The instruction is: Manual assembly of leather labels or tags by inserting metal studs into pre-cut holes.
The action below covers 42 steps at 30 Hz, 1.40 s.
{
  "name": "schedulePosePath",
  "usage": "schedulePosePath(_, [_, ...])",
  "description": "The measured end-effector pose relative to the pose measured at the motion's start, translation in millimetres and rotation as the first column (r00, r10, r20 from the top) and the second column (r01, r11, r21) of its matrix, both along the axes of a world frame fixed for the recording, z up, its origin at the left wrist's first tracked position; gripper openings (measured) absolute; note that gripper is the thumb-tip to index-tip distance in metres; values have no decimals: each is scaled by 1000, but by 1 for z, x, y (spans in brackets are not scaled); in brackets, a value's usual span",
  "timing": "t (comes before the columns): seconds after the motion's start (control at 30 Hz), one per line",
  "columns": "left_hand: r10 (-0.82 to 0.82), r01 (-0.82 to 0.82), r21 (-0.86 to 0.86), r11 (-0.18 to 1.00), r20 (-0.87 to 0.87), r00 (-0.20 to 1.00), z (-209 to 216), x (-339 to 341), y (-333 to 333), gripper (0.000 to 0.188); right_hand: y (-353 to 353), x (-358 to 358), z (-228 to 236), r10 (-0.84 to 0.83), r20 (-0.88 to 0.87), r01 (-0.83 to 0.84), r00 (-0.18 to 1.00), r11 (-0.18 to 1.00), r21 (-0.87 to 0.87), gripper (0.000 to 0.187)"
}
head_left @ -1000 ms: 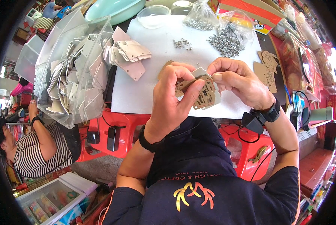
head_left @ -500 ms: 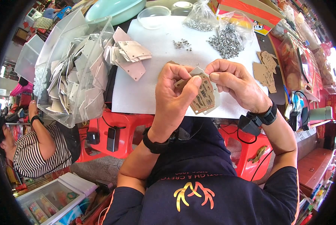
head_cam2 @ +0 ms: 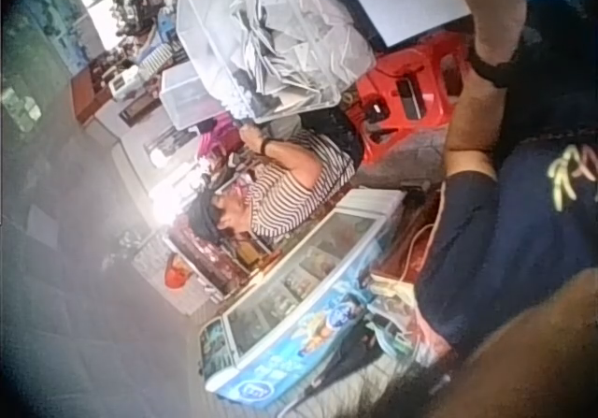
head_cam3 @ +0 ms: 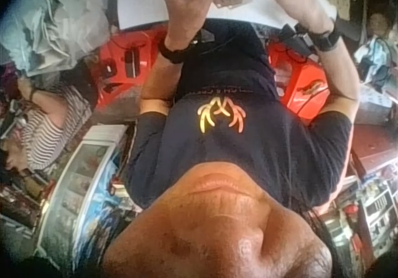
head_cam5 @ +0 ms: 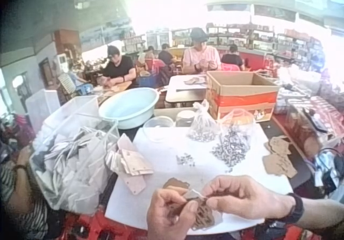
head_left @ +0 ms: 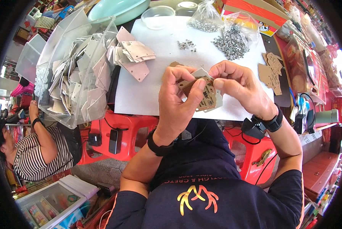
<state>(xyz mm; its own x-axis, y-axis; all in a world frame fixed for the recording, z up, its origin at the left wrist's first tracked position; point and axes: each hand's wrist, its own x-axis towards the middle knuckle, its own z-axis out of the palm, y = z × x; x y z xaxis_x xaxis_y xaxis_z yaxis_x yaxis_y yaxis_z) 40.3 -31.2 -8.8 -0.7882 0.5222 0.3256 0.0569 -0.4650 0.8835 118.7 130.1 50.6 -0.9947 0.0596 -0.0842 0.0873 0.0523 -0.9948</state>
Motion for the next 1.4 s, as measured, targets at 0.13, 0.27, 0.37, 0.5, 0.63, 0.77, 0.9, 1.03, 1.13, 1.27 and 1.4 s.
schedulePosePath(0.13, [52,-52,7,999,-26,998,-1,1,2,22,-4,1,-5,-33,-28,32,999,999,-40,20])
schedulePosePath(0.27, [42,-42,-12,999,16,999,2,1,0,20,-2,-1,-7,-42,-16,42,999,999,8,20])
schedulePosePath(0.37, [13,-15,29,999,69,998,1,-1,-1,18,0,-2,-6,-17,11,17,1000,1000,-4,21])
schedulePosePath(0.5, [26,-26,37,999,23,999,2,2,0,16,1,-1,-6,0,48,3,999,998,-68,21])
schedulePosePath(0.63, [56,-62,64,996,86,995,3,7,5,16,0,-2,-12,4,2,-3,1000,991,-137,21])
schedulePosePath(0.77, [61,-95,137,986,235,970,3,12,10,16,-2,-4,-11,-33,-37,27,999,988,-152,21])
schedulePosePath(0.9, [84,-84,21,996,7,996,-4,1,11,17,0,-2,-11,-81,-46,73,996,987,-146,22])
schedulePosePath(1.03, [34,-82,-169,982,-267,963,2,-12,2,13,6,0,-11,-35,-32,32,999,994,-105,22])
schedulePosePath(1.13, [-46,20,-164,986,-153,987,8,-12,-1,13,7,0,-7,-2,-42,-3,999,993,-119,23])
schedulePosePath(1.27, [-48,48,-68,997,12,999,9,-4,2,10,8,0,-9,-1,11,3,1000,986,-164,25])
schedulePosePath(1.4, [29,-30,-13,999,-19,999,1,2,7,11,9,2,-10,3,29,2,1000,982,-188,24])
